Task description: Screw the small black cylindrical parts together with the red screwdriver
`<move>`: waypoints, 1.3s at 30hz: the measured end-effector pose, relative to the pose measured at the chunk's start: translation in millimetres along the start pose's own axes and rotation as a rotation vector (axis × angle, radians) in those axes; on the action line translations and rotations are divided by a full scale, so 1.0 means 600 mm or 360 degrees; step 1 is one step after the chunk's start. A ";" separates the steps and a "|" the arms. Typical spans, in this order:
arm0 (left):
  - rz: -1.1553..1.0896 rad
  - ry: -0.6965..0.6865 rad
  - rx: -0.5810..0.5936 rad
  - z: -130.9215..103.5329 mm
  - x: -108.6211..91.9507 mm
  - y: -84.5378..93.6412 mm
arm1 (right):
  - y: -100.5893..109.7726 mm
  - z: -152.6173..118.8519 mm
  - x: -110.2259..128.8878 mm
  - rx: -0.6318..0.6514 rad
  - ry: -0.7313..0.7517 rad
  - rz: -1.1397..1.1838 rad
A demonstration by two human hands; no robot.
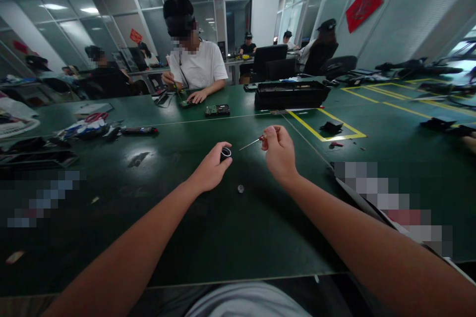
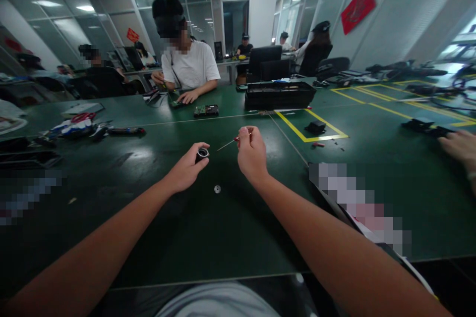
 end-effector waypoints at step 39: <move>-0.0220 0.0022 0.1101 -0.047 -0.012 -0.075 | -0.019 -0.005 0.001 0.0192 0.0043 -0.0006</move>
Point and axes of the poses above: each hand's wrist, its own z-axis towards the middle knuckle, its own y-axis out of the back of the hand, x = y × z, the point moved 9 cm from there along z, towards the middle knuckle, and after that the axes turned 6 degrees about y, right-handed, at the moved point
